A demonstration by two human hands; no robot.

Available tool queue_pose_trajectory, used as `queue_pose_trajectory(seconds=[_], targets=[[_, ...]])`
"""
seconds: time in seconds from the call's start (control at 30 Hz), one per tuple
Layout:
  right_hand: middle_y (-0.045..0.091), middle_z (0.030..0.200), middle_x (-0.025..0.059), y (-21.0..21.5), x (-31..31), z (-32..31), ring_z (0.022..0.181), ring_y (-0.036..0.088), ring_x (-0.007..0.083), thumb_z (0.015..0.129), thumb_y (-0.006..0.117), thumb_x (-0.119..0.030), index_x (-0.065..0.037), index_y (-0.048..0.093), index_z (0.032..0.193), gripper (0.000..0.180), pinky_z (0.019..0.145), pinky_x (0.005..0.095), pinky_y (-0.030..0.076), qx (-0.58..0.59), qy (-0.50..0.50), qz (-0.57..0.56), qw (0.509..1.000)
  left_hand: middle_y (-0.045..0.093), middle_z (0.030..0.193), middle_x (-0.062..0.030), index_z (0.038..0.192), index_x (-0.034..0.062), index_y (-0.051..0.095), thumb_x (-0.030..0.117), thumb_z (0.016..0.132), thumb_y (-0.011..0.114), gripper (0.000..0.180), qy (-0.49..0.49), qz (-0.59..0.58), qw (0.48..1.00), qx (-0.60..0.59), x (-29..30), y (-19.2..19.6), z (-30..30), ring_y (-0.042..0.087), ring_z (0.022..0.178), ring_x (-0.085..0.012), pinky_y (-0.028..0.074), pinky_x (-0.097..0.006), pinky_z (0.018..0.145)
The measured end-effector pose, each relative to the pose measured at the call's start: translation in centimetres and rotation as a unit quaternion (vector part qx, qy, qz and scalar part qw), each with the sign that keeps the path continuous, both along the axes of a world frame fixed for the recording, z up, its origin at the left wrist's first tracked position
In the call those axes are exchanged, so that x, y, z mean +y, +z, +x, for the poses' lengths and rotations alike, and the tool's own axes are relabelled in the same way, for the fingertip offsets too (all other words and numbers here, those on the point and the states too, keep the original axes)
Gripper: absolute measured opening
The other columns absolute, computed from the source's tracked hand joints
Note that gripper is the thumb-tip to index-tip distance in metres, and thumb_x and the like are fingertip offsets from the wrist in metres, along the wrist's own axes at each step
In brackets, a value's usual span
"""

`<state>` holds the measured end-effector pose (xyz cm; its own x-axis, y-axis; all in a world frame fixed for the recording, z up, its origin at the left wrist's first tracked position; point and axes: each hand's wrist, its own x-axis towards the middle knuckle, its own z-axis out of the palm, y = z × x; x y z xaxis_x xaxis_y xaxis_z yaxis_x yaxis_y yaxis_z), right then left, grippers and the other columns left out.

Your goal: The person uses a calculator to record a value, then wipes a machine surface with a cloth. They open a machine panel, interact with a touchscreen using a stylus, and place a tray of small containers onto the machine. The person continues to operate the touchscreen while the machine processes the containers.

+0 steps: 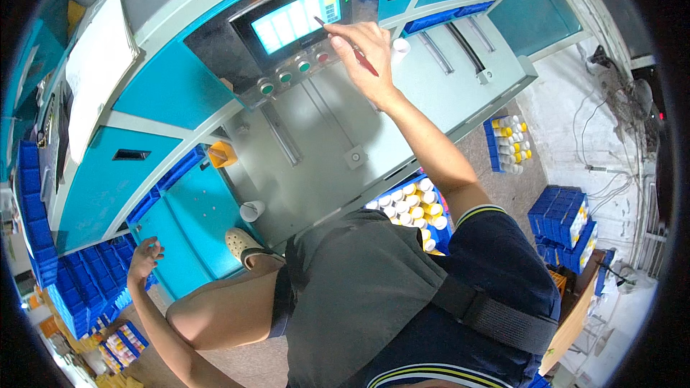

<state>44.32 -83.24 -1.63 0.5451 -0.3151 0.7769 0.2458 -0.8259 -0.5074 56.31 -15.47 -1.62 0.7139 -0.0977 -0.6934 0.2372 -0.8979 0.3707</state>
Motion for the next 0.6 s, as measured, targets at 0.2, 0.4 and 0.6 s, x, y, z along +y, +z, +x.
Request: queue_pose_trajectory(seconds=[0.2, 0.4, 0.6], targets=[[0.075, 0.094, -0.0012, -0.1, 0.2, 0.0, 0.093, 0.062, 0.0168, 0.091, 0.073, -0.024, -0.015, 0.078, 0.107, 0.019, 0.091, 0.0350, 0.035, 0.006, 0.009, 0.001, 1.000, 0.071, 0.119, -0.0191, 0.145, 0.0037, 0.052, 0.070, 0.091, 0.064, 0.086, -0.007, 0.005, 1.000, -0.003, 0.4, 0.0, -0.4, 0.072, 0.101, -0.0279, 0.053, -0.040, 0.077], [0.075, 0.096, -0.0006, -0.5, 0.9, 0.2, 0.093, 0.062, 0.0171, 0.092, 0.072, -0.021, -0.014, 0.077, 0.109, 0.019, 0.091, 0.0358, 0.034, 0.022, 0.030, -0.033, 0.999, 0.071, 0.119, -0.0192, 0.145, 0.0037, 0.051, 0.069, 0.092, 0.062, 0.085, -0.017, 0.010, 1.000, -0.001, 0.2, 0.2, -0.4, 0.071, 0.104, -0.0292, 0.053, -0.042, 0.078], [0.074, 0.098, 0.0005, -1.9, 2.9, -0.4, 0.092, 0.061, 0.0170, 0.089, 0.073, -0.010, -0.010, 0.076, 0.112, 0.024, 0.089, 0.0357, 0.033, 0.039, 0.081, -0.067, 0.994, 0.070, 0.120, -0.0204, 0.146, 0.0028, 0.050, 0.070, 0.092, 0.061, 0.087, -0.010, 0.009, 1.000, -0.011, 0.1, 0.3, -0.7, 0.071, 0.104, -0.0295, 0.054, -0.043, 0.079]])
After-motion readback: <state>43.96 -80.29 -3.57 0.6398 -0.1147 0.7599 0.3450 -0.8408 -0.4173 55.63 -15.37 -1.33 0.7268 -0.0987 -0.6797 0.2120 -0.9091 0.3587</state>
